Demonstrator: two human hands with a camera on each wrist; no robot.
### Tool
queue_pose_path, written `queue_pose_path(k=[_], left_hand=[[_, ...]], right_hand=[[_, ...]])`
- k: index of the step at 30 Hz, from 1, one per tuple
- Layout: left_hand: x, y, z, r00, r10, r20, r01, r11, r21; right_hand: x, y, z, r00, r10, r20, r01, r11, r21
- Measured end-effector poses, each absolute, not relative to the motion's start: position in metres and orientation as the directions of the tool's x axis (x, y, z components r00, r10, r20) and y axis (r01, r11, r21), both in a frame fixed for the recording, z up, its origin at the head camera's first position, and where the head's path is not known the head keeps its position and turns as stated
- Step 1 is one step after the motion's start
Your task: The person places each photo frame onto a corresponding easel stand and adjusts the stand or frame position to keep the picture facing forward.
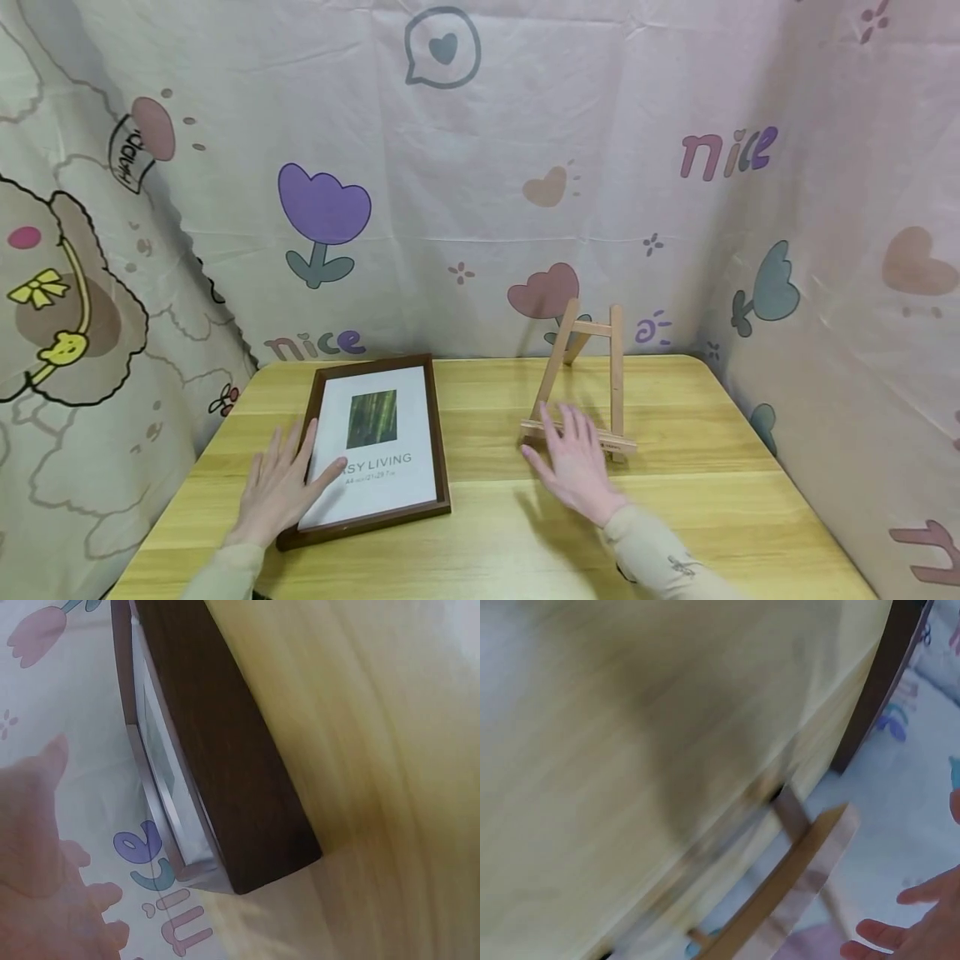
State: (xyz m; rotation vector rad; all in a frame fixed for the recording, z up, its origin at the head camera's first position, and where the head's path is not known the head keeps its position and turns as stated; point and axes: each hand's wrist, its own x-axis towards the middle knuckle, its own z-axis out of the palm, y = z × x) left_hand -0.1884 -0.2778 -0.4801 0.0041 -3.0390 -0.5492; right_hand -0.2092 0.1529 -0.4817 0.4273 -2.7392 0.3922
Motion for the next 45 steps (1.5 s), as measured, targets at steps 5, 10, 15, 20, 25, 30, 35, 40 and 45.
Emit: queue_pose_path(k=[5,10,15,20,25,30,35,40,45], left_hand=[[-0.183,-0.278,-0.483,-0.999,-0.036,0.029,-0.023,0.931,0.364],[-0.179,-0.28,-0.487,-0.999,-0.032,0.033,-0.018,0.93,0.368],[-0.176,-0.282,-0.491,-0.999,-0.041,-0.029,-0.049,0.921,0.387],[-0.178,-0.285,-0.494,-0.988,-0.056,-0.143,-0.113,0.894,0.434],[-0.179,-0.29,-0.5,-0.977,-0.052,-0.208,-0.154,0.847,0.51],[-0.181,-0.294,-0.506,-0.975,-0.039,-0.221,-0.158,0.817,0.555],[-0.181,-0.297,-0.509,-0.976,-0.026,-0.216,-0.152,0.792,0.592],[-0.18,-0.297,-0.51,-0.972,-0.021,-0.232,-0.163,0.774,0.611],[-0.176,-0.3,-0.511,-0.967,0.002,-0.253,-0.162,0.762,0.626]], right_hand=[[-0.212,0.122,-0.486,-0.896,-0.32,0.309,-0.393,0.894,-0.216],[-0.214,0.098,-0.492,-0.89,-0.382,0.249,-0.438,0.868,-0.234],[-0.215,0.079,-0.497,-0.88,-0.431,0.202,-0.473,0.838,-0.273],[-0.215,0.065,-0.499,-0.886,-0.455,0.089,-0.457,0.825,-0.331],[-0.216,0.055,-0.502,-0.882,-0.47,-0.028,-0.425,0.821,-0.38],[-0.219,0.049,-0.502,-0.87,-0.487,-0.082,-0.42,0.817,-0.395],[-0.222,0.043,-0.501,-0.861,-0.492,-0.126,-0.408,0.818,-0.406],[-0.226,0.037,-0.501,-0.86,-0.479,-0.176,-0.374,0.827,-0.421],[-0.23,0.031,-0.502,-0.854,-0.477,-0.207,-0.364,0.832,-0.418]])
